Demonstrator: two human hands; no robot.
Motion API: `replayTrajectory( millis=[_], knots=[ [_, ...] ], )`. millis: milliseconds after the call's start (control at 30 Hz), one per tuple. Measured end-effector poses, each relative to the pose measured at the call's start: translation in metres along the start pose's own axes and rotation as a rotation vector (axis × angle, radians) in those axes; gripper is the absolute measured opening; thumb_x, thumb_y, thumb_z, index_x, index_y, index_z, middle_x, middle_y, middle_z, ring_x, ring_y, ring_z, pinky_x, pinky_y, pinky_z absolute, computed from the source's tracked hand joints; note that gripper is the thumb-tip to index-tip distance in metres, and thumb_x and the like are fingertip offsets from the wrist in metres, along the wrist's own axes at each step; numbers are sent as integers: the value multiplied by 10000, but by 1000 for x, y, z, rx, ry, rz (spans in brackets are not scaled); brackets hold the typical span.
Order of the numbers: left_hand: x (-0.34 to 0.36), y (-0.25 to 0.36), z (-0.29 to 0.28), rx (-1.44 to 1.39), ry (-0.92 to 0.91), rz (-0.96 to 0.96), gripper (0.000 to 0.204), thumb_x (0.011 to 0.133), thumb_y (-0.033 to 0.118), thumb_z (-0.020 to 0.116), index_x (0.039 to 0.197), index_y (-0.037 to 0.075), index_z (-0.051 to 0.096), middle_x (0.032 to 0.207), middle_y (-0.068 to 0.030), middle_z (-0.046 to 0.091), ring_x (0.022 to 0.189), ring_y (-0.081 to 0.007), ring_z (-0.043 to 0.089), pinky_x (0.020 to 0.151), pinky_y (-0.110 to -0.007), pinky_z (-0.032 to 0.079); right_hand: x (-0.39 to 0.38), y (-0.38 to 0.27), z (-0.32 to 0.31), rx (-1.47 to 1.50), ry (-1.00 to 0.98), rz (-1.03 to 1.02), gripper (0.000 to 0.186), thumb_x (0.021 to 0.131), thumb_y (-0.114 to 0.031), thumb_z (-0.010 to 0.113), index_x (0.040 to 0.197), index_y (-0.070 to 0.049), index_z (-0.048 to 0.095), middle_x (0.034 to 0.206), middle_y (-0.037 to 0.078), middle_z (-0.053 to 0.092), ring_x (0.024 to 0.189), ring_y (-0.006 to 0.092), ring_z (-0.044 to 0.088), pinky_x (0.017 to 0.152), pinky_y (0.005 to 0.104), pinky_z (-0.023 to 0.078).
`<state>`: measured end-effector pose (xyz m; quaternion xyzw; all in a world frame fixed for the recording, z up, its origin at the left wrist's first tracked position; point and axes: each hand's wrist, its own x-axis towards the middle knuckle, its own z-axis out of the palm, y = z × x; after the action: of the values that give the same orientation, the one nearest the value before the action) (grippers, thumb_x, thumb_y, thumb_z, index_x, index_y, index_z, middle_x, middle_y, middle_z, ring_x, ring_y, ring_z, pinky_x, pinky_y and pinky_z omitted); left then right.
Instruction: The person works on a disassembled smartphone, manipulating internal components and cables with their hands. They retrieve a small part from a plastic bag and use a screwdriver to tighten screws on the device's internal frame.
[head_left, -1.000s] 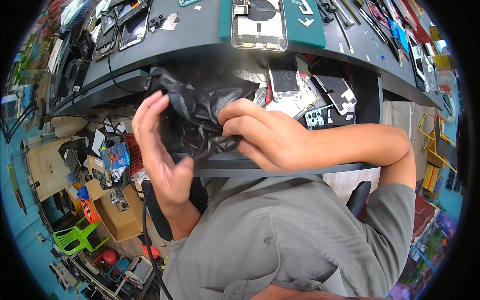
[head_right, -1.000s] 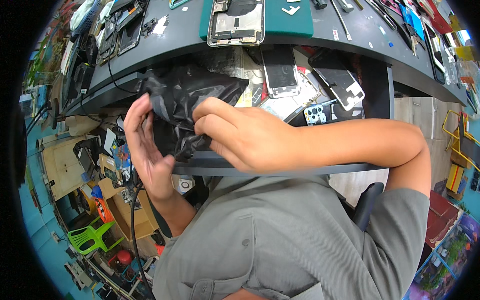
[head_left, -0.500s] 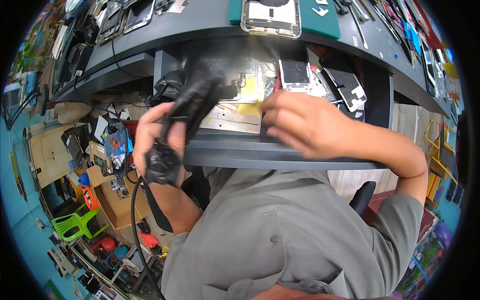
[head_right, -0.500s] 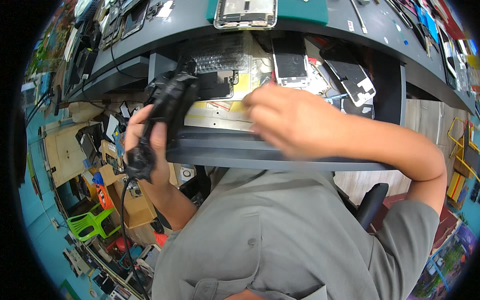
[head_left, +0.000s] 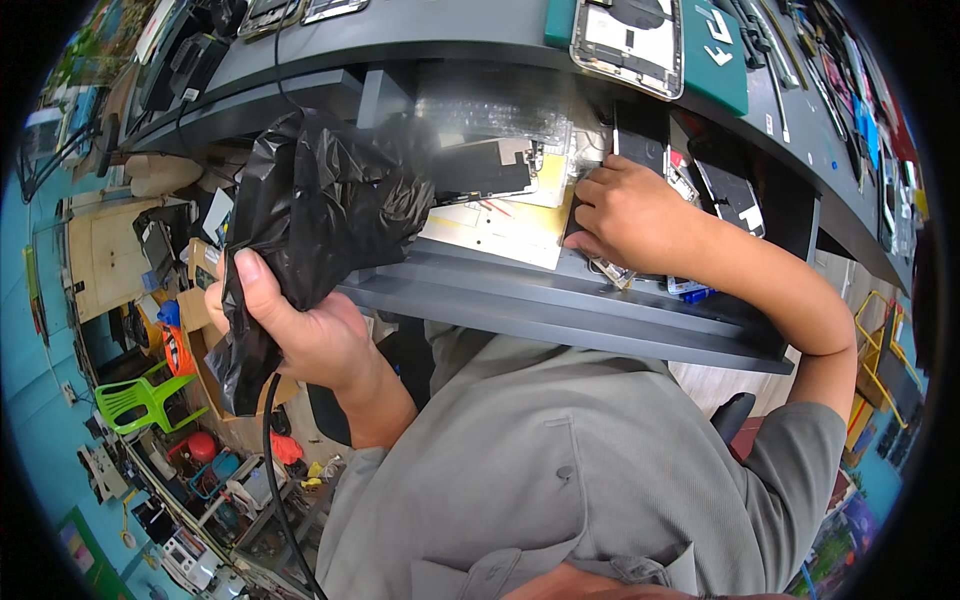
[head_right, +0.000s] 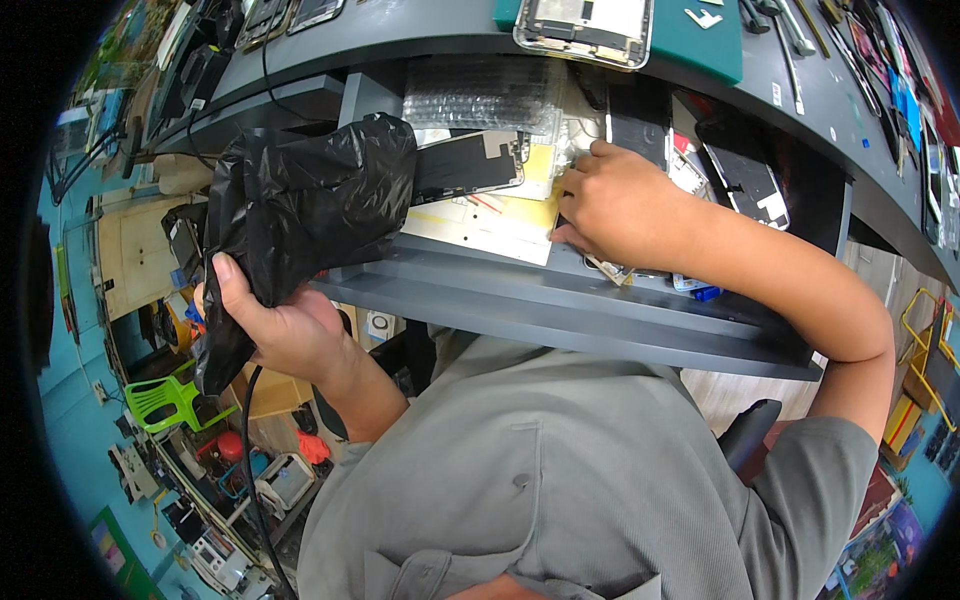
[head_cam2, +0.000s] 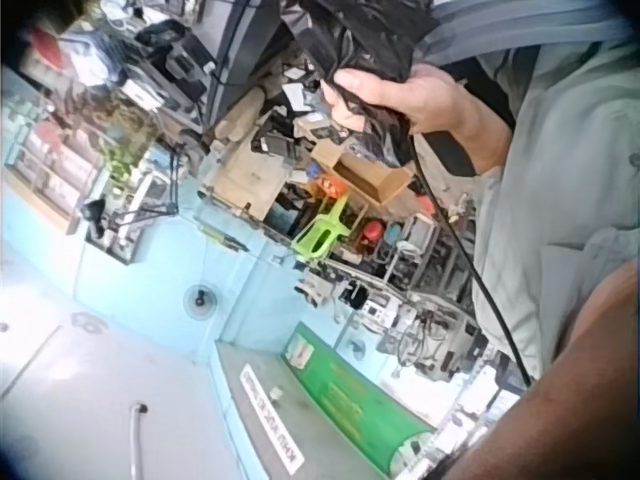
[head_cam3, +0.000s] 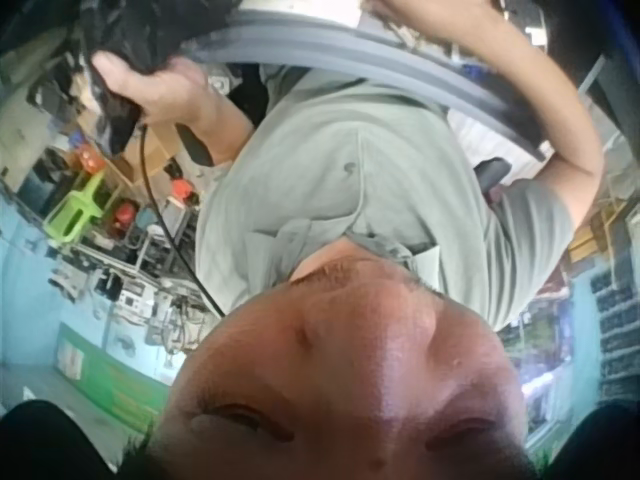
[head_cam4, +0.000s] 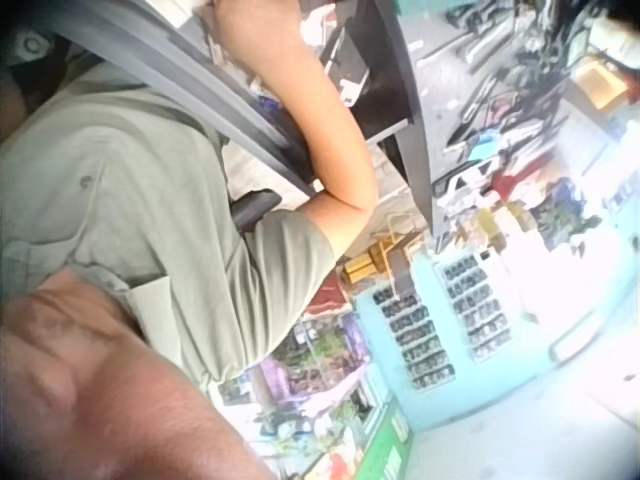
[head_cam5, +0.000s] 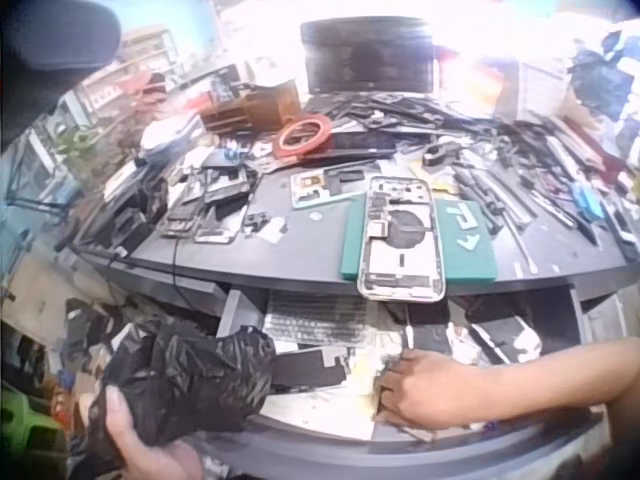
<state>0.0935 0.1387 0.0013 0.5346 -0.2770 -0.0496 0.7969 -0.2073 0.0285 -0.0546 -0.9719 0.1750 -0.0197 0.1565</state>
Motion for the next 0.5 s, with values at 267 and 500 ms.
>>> replayTrajectory(
  millis=[267,500],
  knots=[
    [-2,-1,6,343,-155,350,226,1089,154,689,997,25,528,1195,-213,731,990,-281,716,918,-426,601,7,0,-3,-22,39,29,296,987,-335,823,1003,-44,769,983,127,734,991,327,722,921,448,548],
    [-16,-8,22,115,-979,720,274,909,-7,765,939,-1,493,1311,-322,753,1176,-524,776,1164,-681,564,11,-19,-25,666,6,470,377,1019,-249,859,1264,13,740,1124,209,773,910,295,752,787,426,591]
  ],
)
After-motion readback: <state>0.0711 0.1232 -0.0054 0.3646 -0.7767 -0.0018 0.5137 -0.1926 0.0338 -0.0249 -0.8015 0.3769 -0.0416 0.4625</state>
